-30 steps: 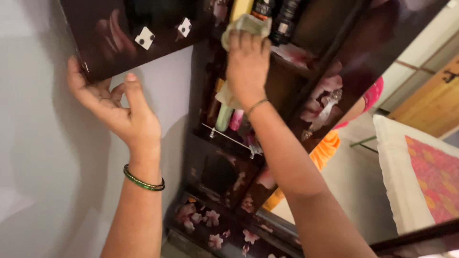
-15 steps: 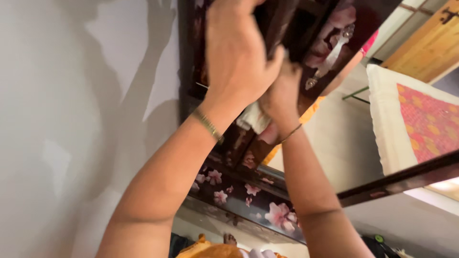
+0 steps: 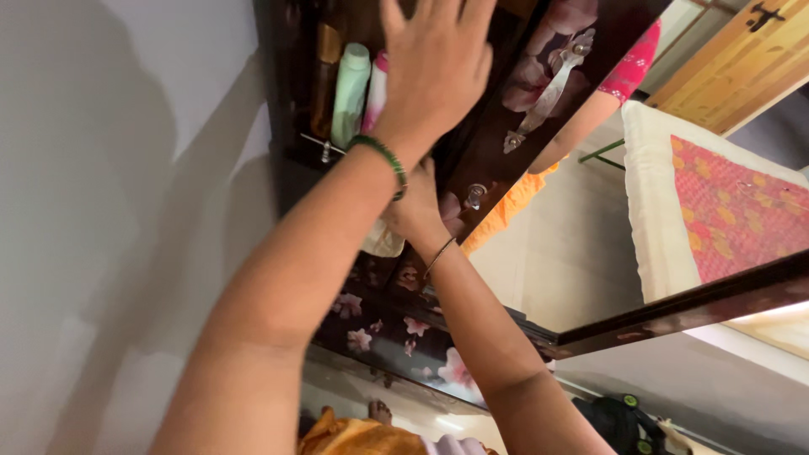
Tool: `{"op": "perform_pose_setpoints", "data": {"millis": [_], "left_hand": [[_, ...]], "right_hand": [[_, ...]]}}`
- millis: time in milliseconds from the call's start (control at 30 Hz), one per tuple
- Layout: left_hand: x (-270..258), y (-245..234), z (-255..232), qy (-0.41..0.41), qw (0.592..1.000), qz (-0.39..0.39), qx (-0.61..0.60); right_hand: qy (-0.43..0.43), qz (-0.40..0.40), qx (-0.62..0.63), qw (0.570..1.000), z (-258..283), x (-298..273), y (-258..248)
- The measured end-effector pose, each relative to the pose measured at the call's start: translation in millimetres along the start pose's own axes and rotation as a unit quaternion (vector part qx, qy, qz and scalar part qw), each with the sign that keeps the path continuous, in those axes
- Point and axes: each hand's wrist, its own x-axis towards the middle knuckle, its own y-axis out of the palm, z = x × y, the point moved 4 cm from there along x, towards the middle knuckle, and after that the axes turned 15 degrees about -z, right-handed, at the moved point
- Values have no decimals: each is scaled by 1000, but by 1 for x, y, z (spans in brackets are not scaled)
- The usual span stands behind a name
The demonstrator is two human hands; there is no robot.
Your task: The person wipes the interior shelves of a wall-mounted cabinet using a cloth. They remove various items such as bottles, a comb, and a brush, wipe the surfaces, and then place the items back inside.
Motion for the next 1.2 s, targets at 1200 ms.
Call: {"op": "perform_pose_setpoints", "data": {"millis": [1200], "left_hand": [[-167,110,101,-101,934,341,35]], "right_hand": [[-79,-129,239,959,-34,-44,-4]]}}
